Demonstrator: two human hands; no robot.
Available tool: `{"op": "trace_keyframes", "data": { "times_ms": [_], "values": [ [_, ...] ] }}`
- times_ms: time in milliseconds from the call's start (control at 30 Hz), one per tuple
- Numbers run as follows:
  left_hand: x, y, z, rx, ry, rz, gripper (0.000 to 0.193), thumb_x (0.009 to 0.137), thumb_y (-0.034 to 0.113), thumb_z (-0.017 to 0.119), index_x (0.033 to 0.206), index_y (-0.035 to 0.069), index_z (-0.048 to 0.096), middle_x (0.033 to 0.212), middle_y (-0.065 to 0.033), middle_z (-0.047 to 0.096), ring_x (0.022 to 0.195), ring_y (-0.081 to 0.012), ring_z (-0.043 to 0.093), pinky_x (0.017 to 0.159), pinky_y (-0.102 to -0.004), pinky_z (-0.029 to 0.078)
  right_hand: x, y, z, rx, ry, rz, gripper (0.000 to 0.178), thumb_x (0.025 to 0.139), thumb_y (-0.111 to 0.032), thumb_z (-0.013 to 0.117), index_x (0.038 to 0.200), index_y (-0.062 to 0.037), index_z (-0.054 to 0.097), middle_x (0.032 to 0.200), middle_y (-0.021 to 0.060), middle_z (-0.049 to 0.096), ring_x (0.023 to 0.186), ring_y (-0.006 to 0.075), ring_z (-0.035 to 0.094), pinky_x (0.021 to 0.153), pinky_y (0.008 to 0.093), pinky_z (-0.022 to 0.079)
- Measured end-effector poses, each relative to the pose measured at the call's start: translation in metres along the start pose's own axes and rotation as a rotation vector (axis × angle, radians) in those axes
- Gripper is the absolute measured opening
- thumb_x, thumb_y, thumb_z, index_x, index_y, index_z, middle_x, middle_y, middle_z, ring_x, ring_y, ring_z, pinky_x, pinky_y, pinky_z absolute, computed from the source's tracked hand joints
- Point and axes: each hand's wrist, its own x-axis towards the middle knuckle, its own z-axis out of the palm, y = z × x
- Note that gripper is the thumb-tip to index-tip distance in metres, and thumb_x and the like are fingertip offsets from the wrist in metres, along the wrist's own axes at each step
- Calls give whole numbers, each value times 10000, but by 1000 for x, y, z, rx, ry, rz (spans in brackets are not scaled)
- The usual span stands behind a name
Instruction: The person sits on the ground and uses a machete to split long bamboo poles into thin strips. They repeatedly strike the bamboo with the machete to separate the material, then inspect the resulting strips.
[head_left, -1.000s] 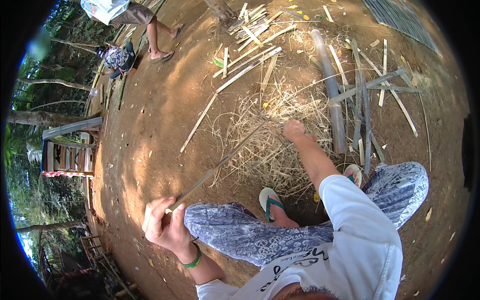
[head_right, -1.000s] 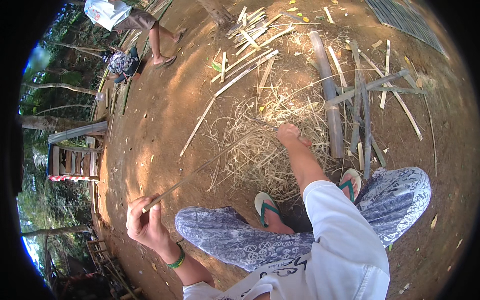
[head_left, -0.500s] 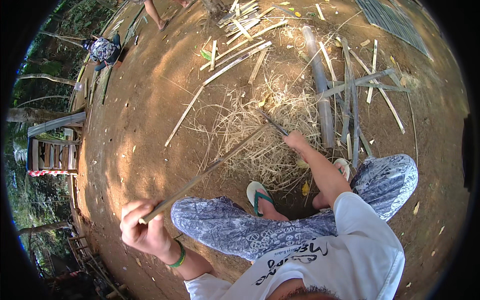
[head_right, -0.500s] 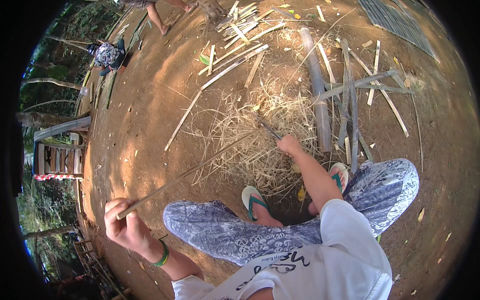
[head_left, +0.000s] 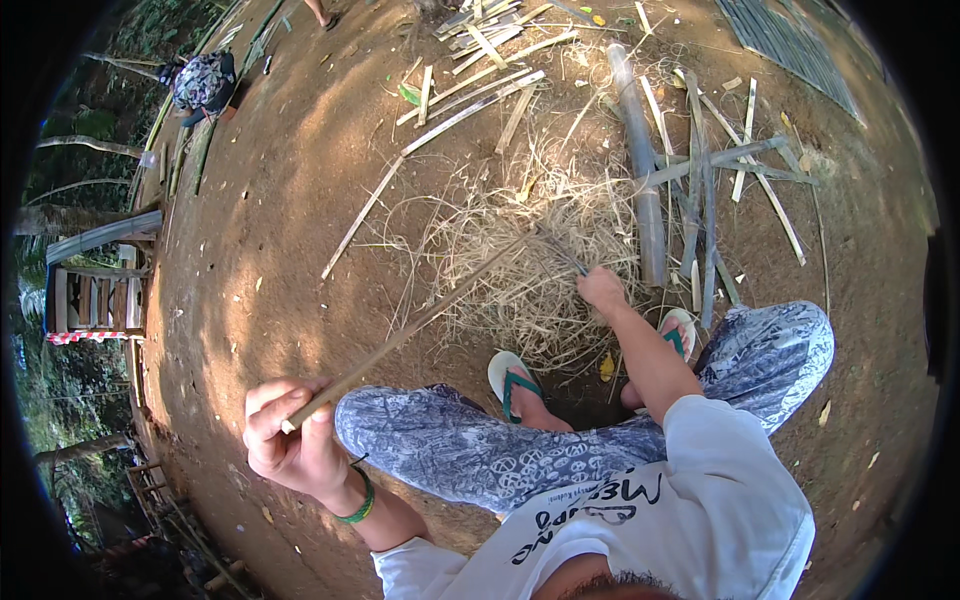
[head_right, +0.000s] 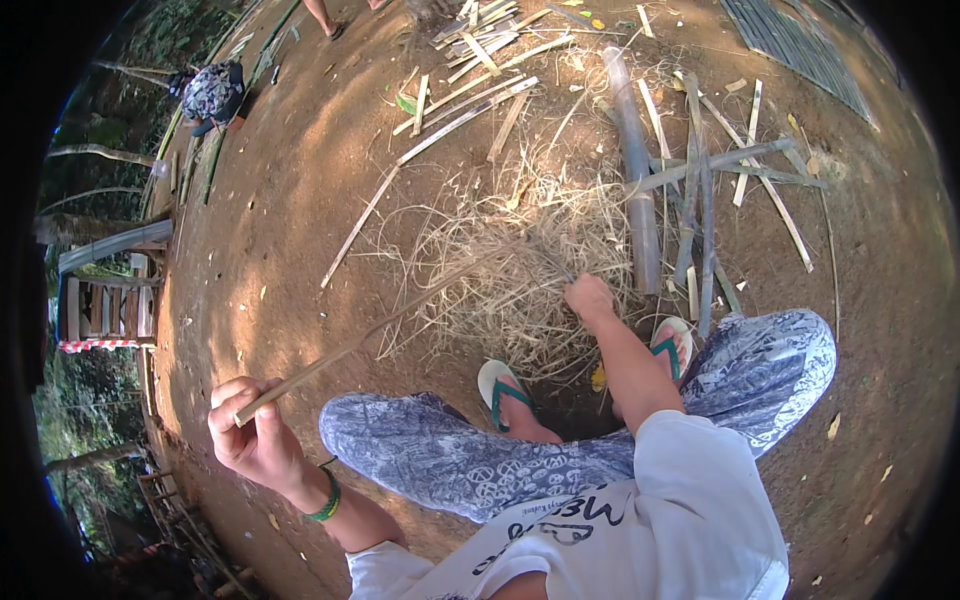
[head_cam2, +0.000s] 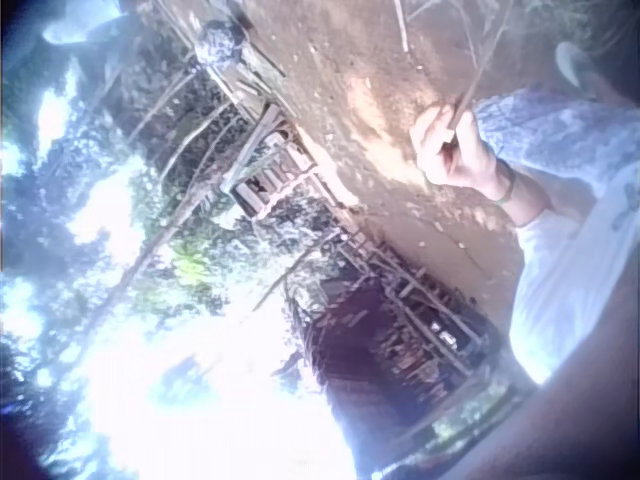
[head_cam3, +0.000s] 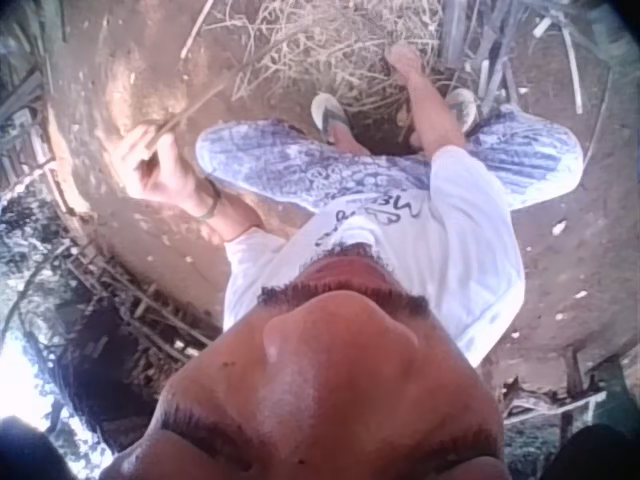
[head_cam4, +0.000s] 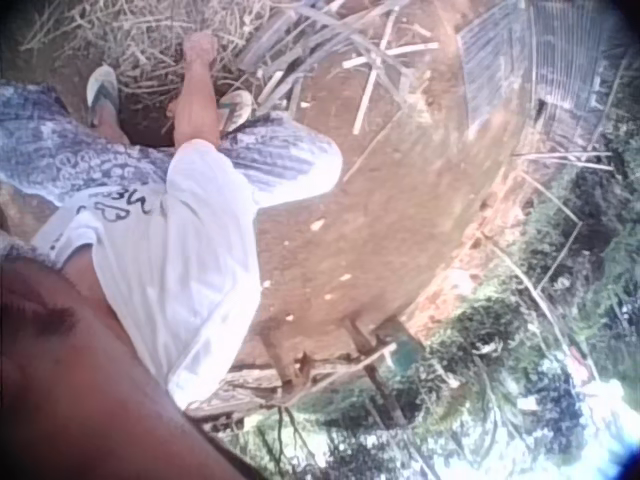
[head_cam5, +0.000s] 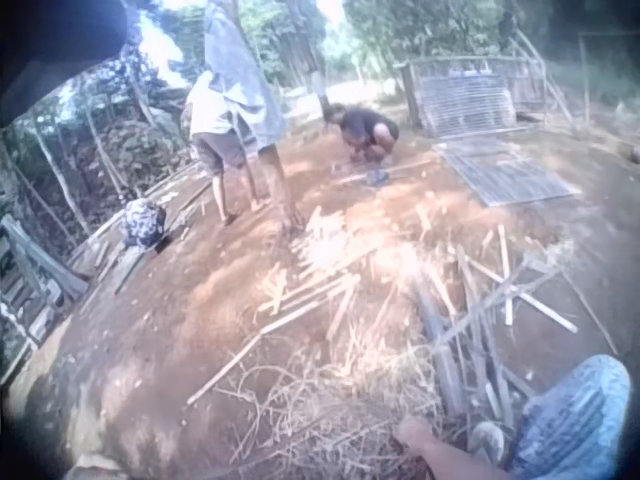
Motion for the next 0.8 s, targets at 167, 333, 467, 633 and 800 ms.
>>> {"op": "trace_keyframes", "data": {
  "times_ms": [167,333,467,633,800],
  "values": [
    [-9,-6,0,-31,25,3,223,835,47,785,964,-12,613,912,-139,636,762,-188,672,628,-257,566,20,-32,-33,719,-540,426,451,960,-397,579,735,-7,596,612,105,589,469,180,552,448,341,432],
    [15,-1,-7,104,394,1,125,895,-29,667,962,-21,561,982,-153,635,797,-161,616,663,-262,544,-22,-114,-100,547,-290,91,448,937,-387,620,684,-20,571,596,107,586,487,224,546,532,407,470],
    [20,28,-4,99,391,51,142,875,-18,685,938,-14,558,977,-147,640,804,-154,614,661,-249,531,-67,-151,-139,423,-168,-103,407,912,-346,656,686,-13,593,590,131,595,534,272,591,610,446,483],
    [-29,38,49,50,8,25,159,909,9,662,998,-1,531,978,-159,606,801,-172,627,662,-249,516,-150,-158,-180,476,-145,-269,362,893,-292,682,771,44,626,576,155,624,536,283,652,543,415,483],
    [-64,61,49,65,-96,4,211,926,96,695,1063,33,547,969,-153,589,787,-189,656,685,-280,582,-223,-159,-217,671,-288,-305,241,884,-183,690,820,44,637,600,167,637,544,286,687,499,363,495]
  ]
}}
